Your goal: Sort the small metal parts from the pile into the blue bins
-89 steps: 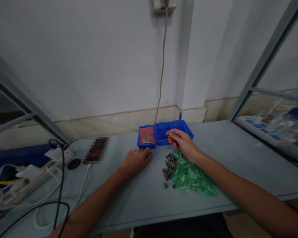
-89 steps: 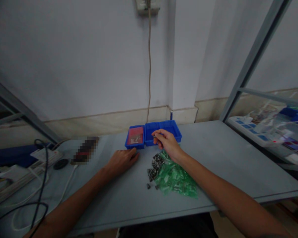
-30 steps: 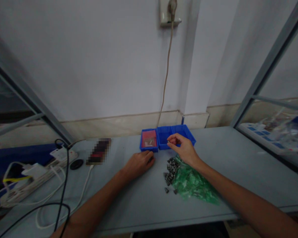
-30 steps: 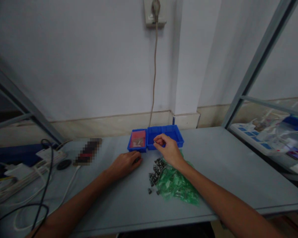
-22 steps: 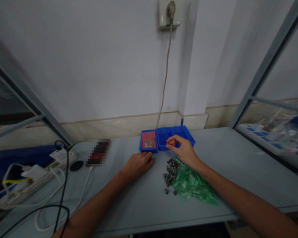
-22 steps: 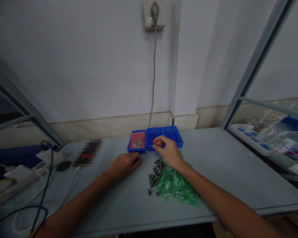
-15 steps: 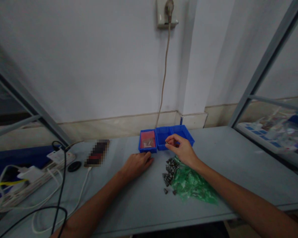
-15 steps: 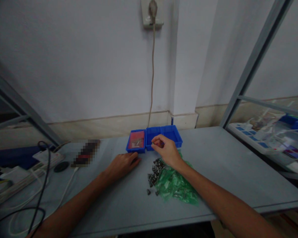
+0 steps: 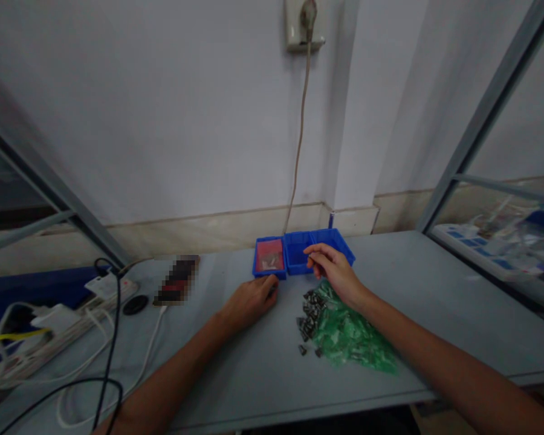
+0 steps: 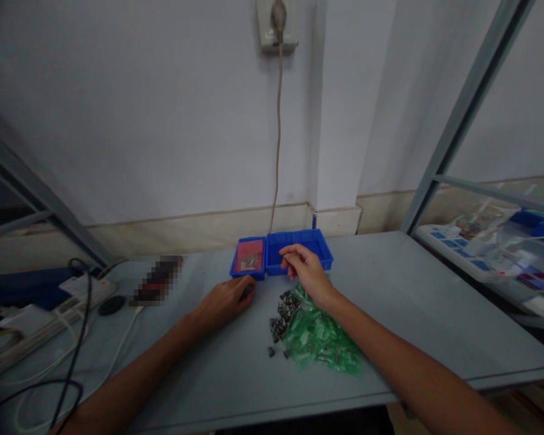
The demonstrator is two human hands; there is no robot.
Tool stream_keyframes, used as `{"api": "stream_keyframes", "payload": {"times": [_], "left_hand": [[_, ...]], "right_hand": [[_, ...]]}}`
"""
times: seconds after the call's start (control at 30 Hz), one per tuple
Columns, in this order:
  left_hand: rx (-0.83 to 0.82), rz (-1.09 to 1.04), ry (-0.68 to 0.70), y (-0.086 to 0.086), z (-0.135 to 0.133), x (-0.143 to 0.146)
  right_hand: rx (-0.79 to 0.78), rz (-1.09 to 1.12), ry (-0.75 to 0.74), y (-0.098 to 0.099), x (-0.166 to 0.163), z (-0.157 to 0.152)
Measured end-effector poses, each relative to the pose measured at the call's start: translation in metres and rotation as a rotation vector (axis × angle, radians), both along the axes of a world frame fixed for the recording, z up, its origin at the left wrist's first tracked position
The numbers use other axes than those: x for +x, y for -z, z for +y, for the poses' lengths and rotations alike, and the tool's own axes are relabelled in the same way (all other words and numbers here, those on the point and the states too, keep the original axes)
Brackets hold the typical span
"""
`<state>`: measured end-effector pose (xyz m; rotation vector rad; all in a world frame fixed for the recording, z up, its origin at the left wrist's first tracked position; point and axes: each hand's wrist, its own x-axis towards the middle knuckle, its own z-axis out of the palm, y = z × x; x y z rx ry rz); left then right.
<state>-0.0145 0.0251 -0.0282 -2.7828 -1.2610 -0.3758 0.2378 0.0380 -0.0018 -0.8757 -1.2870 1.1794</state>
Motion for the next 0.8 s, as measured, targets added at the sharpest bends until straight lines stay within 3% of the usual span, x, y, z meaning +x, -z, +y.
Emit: {"api": "stream_keyframes", "payload": {"times": [0.57, 0.8], "left_hand": [[-0.041, 0.014, 0.011, -0.0034, -0.0019, 0.0019], [-0.044, 0.025, 0.005, -0.0036, -0.0022, 0.004]], "right_hand": [[-0.199, 0.224, -0.076, 0.0048, 0.0026, 0.0035], [-0.056, 0.038, -0.009, 0.0023, 0.0018, 0.001]]}}
